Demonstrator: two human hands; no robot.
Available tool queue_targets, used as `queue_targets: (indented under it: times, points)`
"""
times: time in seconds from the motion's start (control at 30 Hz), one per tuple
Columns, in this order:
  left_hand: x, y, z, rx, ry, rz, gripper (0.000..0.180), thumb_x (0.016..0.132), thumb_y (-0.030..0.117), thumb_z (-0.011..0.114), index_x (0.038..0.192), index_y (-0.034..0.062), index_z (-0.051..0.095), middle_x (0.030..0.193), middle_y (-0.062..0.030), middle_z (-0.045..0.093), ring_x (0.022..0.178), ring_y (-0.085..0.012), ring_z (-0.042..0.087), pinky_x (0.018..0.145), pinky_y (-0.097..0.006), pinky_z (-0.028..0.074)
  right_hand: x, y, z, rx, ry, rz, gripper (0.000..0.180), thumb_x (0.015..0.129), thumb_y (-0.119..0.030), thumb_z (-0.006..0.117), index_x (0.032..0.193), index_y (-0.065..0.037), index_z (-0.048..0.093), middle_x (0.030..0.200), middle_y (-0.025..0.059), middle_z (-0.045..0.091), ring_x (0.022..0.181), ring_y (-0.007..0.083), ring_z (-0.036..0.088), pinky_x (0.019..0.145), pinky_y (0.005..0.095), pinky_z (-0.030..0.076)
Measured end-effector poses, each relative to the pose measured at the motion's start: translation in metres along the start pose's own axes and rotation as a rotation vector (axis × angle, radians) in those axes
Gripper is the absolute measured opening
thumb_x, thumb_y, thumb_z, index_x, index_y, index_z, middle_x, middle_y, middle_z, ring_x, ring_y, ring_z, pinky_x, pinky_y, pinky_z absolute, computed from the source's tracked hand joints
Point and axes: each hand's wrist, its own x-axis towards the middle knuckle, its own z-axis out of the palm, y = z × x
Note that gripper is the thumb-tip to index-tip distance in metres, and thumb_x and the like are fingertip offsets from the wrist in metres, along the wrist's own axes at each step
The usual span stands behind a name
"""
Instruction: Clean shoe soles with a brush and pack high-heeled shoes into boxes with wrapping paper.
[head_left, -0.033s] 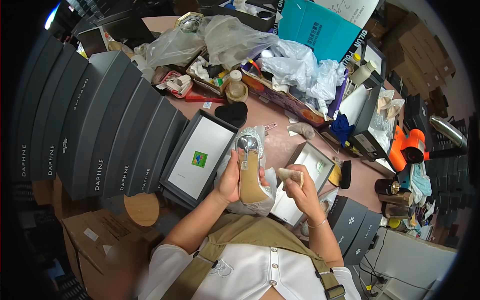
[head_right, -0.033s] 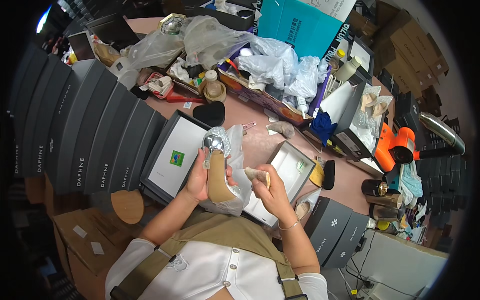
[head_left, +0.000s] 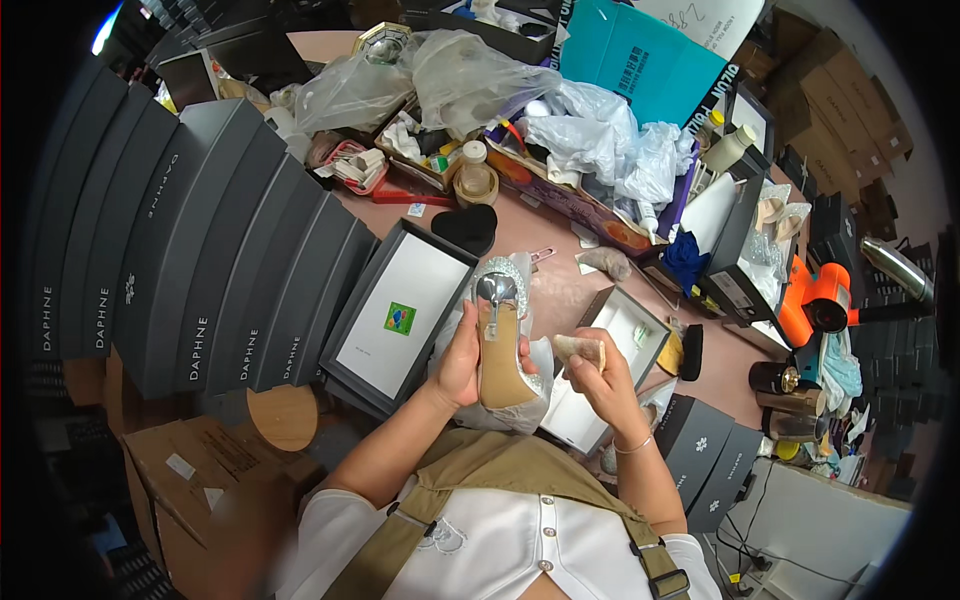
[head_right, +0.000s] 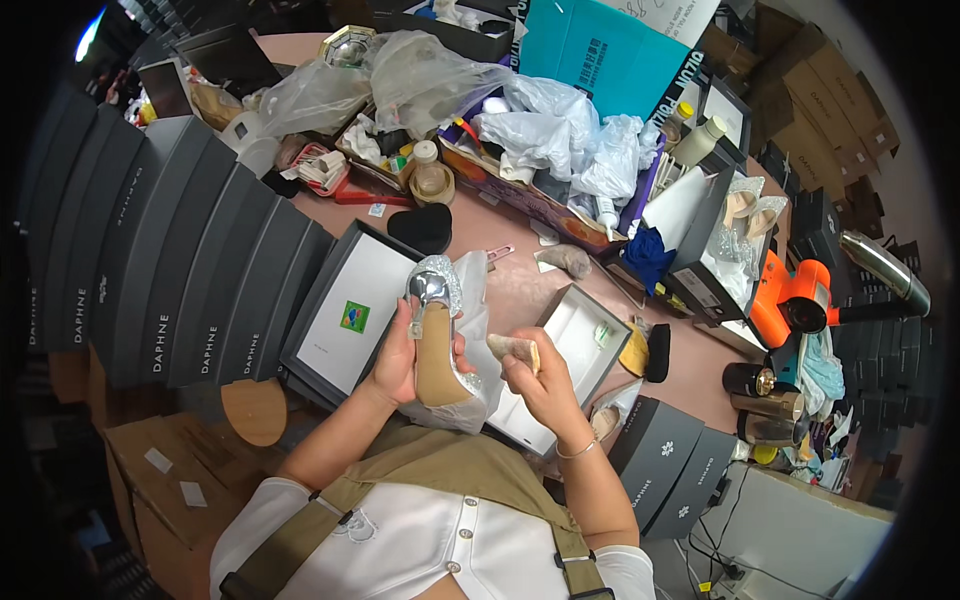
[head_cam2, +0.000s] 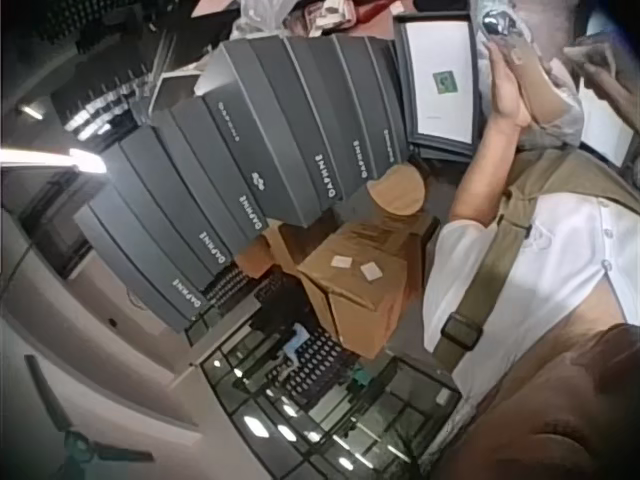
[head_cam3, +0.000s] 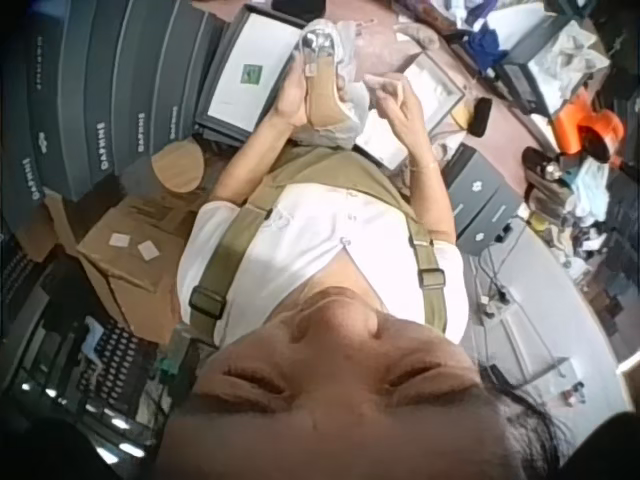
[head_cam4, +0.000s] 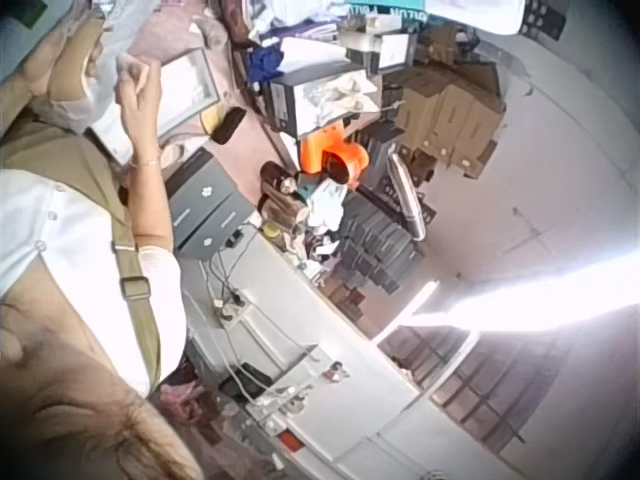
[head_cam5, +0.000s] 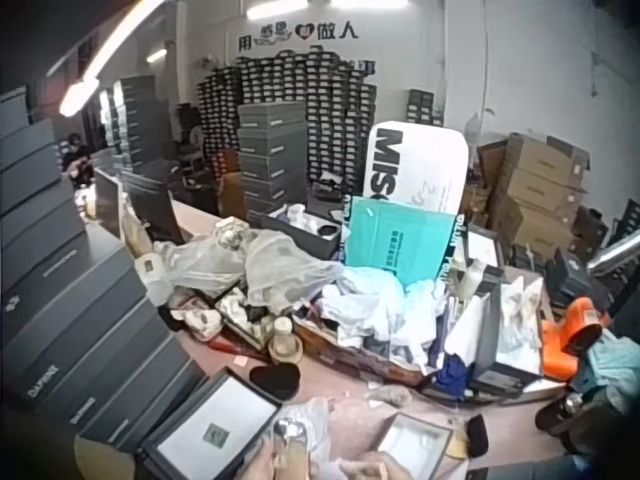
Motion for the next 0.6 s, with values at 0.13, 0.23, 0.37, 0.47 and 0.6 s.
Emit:
queue_targets:
  times: [0.13,0.23,0.37,0.47,0.6]
  points:
    - [-0.006,-0.001,-0.011,-0.017,0.041,-0.029,0.07,0.088,0.07,0.026,0.113,0.0086,0.049,0.092,-0.0116,0.058,0.085,-0.0311,0.063,0.08,-0.043,0.051,0.063,0.011,0.004,-0.071,0.081,-0.173,0.023,0.093,-0.018,0.052,0.11,-0.002,0.051,0.087,0.004,0.055,0.069,0.0079,0.05,0.057,0.0224,0.041]
    - [-0.02,-0.012,-0.025,-0.043,0.08,-0.062,0.071,0.088,0.07,0.027,0.113,0.0071,0.049,0.092,-0.0118,0.059,0.089,-0.032,0.062,0.084,-0.045,0.049,0.123,-0.019,0.023,-0.217,0.078,-0.191,0.028,0.096,-0.026,0.046,0.111,-0.004,0.051,0.093,0.0075,0.054,0.075,0.0134,0.053,0.065,0.0259,0.045]
    - [-0.021,-0.017,-0.044,-0.059,0.062,-0.047,0.076,0.087,0.071,0.026,0.117,0.0052,0.049,0.097,-0.0124,0.06,0.092,-0.0343,0.062,0.085,-0.049,0.048,0.225,-0.048,0.046,-0.735,0.131,-0.643,0.027,0.086,-0.015,0.057,0.111,-0.005,0.055,0.109,0.0176,0.051,0.091,0.0335,0.055,0.081,0.0387,0.046]
    - [-0.019,-0.014,-0.048,-0.062,0.064,-0.055,0.076,0.087,0.07,0.025,0.113,0.004,0.051,0.099,-0.0123,0.058,0.093,-0.0324,0.061,0.087,-0.046,0.048,0.284,-0.039,0.052,-0.942,0.146,-0.705,0.035,0.076,-0.012,0.066,0.111,-0.012,0.061,0.111,0.0156,0.053,0.1,0.0324,0.053,0.083,0.0402,0.042]
    - [-0.021,-0.014,-0.059,-0.094,0.069,-0.031,0.076,0.088,0.069,0.025,0.112,0.0023,0.051,0.1,-0.0123,0.058,0.095,-0.0312,0.061,0.086,-0.044,0.048,0.318,-0.006,0.064,-1.17,0.127,-0.8,0.05,0.069,-0.009,0.069,0.118,-0.014,0.059,0.114,0.0156,0.052,0.097,0.0336,0.054,0.079,0.041,0.044]
